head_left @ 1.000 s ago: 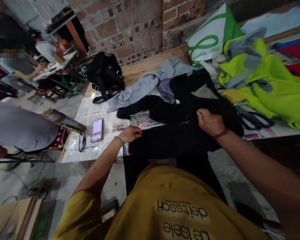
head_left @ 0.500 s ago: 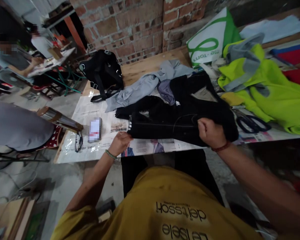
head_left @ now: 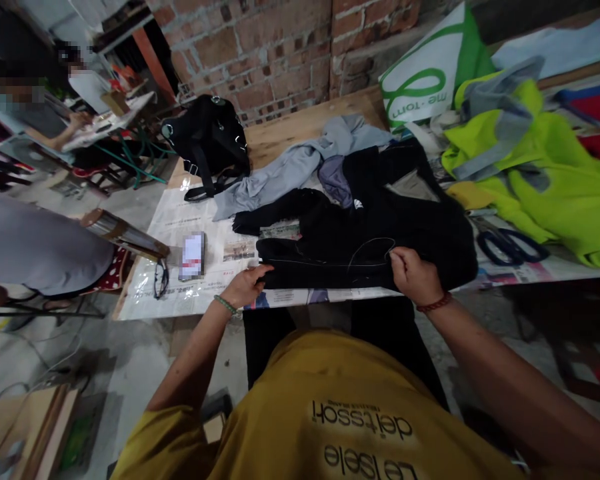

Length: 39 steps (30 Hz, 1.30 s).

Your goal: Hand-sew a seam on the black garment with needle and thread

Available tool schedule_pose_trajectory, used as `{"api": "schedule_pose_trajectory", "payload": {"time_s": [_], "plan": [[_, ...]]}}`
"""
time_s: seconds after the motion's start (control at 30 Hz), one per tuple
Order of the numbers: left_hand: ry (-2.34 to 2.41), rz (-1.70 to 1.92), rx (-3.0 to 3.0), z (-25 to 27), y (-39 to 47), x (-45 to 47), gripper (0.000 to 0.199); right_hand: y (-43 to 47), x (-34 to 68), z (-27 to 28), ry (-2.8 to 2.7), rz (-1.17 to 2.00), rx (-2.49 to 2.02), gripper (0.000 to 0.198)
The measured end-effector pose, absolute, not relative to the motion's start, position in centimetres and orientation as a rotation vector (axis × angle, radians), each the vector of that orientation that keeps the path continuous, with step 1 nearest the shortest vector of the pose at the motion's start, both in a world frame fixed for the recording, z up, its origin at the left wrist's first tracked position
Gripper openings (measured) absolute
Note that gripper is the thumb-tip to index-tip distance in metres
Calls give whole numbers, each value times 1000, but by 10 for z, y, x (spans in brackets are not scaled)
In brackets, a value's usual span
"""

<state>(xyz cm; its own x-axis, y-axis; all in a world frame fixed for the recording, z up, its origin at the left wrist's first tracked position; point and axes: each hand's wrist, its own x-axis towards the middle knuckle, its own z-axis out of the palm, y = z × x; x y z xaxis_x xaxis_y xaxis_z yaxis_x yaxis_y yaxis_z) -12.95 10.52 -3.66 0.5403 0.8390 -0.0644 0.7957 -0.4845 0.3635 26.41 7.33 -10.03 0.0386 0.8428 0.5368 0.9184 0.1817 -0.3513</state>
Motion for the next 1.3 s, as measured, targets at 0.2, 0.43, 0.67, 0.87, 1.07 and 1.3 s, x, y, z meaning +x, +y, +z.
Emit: {"api": "schedule_pose_trajectory", "payload": {"time_s": [0.2,0.43,0.67,0.87,1.07,1.3], "plan": [[1287,500,2657,-33,91,-56,33,74,263,-98,-1728,-124,-1699,26],[1214,327,2665,-48,92,14,42,72,264,-102,-1703,-145,-1634,23],[1037,556,2714,-77,83,15,19,68,264,-102,-1647,-131,-1628,24],[794,689,2894,-94,70,2,24,68,261,-99,-1553,-14,-1650,25],[848,761,2845,-97,71,2,25,66,253,-55,-1251,277,-1502,24],[870,860,2637,-93,77,4,23,67,227,-17,-2079,425,-1320,22]]}}
